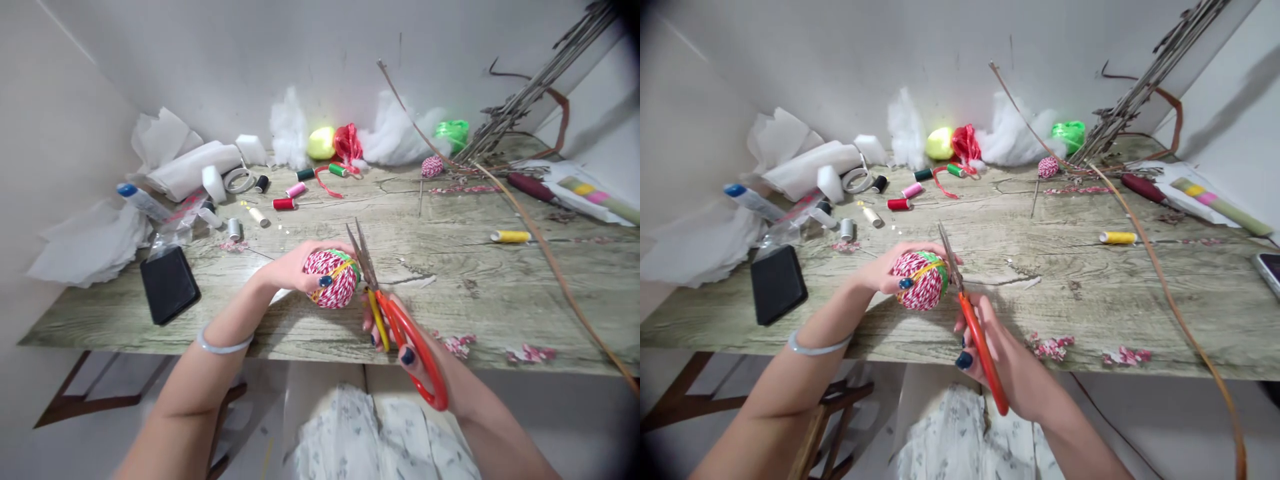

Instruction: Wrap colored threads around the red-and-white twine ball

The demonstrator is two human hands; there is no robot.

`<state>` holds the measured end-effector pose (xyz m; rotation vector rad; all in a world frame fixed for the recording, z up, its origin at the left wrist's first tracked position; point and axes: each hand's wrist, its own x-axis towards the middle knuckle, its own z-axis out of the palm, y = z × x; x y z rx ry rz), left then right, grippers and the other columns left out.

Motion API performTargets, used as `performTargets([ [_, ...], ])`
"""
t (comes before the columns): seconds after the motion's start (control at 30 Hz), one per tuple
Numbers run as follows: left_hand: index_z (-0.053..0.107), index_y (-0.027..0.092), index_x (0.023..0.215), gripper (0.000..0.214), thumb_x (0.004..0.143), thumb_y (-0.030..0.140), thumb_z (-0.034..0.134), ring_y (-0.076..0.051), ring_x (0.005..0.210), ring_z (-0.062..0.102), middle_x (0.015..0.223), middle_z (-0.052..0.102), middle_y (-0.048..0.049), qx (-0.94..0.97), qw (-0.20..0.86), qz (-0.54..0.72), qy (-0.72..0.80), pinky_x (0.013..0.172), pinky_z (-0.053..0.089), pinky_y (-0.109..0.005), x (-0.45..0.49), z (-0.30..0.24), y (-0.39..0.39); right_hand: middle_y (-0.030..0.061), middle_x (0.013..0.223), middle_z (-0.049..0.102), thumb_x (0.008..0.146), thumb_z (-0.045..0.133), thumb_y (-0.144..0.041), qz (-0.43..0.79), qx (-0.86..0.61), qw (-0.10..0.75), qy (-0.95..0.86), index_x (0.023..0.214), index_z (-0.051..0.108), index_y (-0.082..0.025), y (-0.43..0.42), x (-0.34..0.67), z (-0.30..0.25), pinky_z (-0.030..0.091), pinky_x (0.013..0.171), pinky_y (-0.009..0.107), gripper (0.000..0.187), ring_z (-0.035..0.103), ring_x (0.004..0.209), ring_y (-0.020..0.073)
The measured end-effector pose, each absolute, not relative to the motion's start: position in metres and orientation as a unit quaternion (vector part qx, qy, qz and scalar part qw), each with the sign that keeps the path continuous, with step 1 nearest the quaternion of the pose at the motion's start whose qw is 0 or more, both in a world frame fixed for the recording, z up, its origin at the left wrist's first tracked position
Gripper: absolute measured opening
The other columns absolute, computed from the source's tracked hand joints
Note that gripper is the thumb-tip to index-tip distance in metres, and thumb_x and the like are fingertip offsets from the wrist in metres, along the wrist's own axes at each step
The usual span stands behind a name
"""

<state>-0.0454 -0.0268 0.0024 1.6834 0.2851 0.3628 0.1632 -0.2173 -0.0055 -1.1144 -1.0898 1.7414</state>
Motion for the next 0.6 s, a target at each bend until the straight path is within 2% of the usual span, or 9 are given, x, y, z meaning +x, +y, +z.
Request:
performTargets([
  [0.13, 0.059, 0.014, 0.115, 0.064, 0.067, 0.055, 0.074, -0.030, 0.097, 0.067, 0.108, 0.067, -0.0171, 0.731, 0.655, 0.145, 0.124, 0.085, 0.055, -0.039, -0.044, 0.003, -0.029, 0.0058, 0.103, 0.055, 0.071, 0.059, -0.079, 0.700, -0.427, 0.414, -0.396, 0.116, 0.052, -0.030, -0.216, 0.161, -0.009, 0.053, 0.071, 0.030, 0.067, 0.049, 0.076, 0.0149],
  [0.3, 0.059, 0.014, 0.105, 0.058, 0.068, 0.057, 0.072, -0.026, 0.088, 0.067, 0.097, 0.068, -0.0144, 0.725, 0.661, 0.154, 0.114, 0.079, 0.054, -0.035, -0.039, 0.006, -0.035, 0.0068, 0.101, 0.055, 0.070, 0.052, -0.085, 0.699, -0.412, 0.416, -0.410, 0.126, 0.052, -0.030, -0.213, 0.163, -0.029, 0.051, 0.066, 0.031, 0.079, 0.047, 0.072, 0.0150],
  [0.43, 0.060, 0.015, 0.108, 0.059, 0.069, 0.057, 0.072, -0.024, 0.083, 0.067, 0.097, 0.069, -0.0135, 0.721, 0.663, 0.159, 0.123, 0.076, 0.055, -0.034, -0.037, 0.005, -0.036, 0.0109, 0.111, 0.056, 0.072, 0.047, -0.086, 0.689, -0.384, 0.419, -0.450, 0.141, 0.043, -0.030, -0.214, 0.168, -0.042, 0.052, 0.067, 0.032, 0.089, 0.053, 0.083, 0.0199],
  [0.5, 0.061, 0.015, 0.109, 0.058, 0.070, 0.057, 0.071, -0.024, 0.084, 0.068, 0.097, 0.069, -0.0133, 0.717, 0.670, 0.155, 0.115, 0.076, 0.055, -0.033, -0.036, 0.004, -0.035, 0.0116, 0.115, 0.057, 0.074, 0.046, -0.085, 0.673, -0.389, 0.420, -0.468, 0.141, 0.044, -0.031, -0.213, 0.171, -0.043, 0.054, 0.070, 0.033, 0.086, 0.056, 0.087, 0.0215],
  [0.6, 0.063, 0.014, 0.112, 0.058, 0.072, 0.056, 0.070, -0.025, 0.091, 0.068, 0.104, 0.069, -0.0149, 0.709, 0.687, 0.141, 0.080, 0.080, 0.055, -0.032, -0.031, 0.002, -0.035, 0.0116, 0.113, 0.060, 0.070, 0.046, -0.088, 0.639, -0.416, 0.416, -0.495, 0.134, 0.051, -0.031, -0.207, 0.174, -0.039, 0.055, 0.070, 0.034, 0.086, 0.059, 0.086, 0.0230],
])
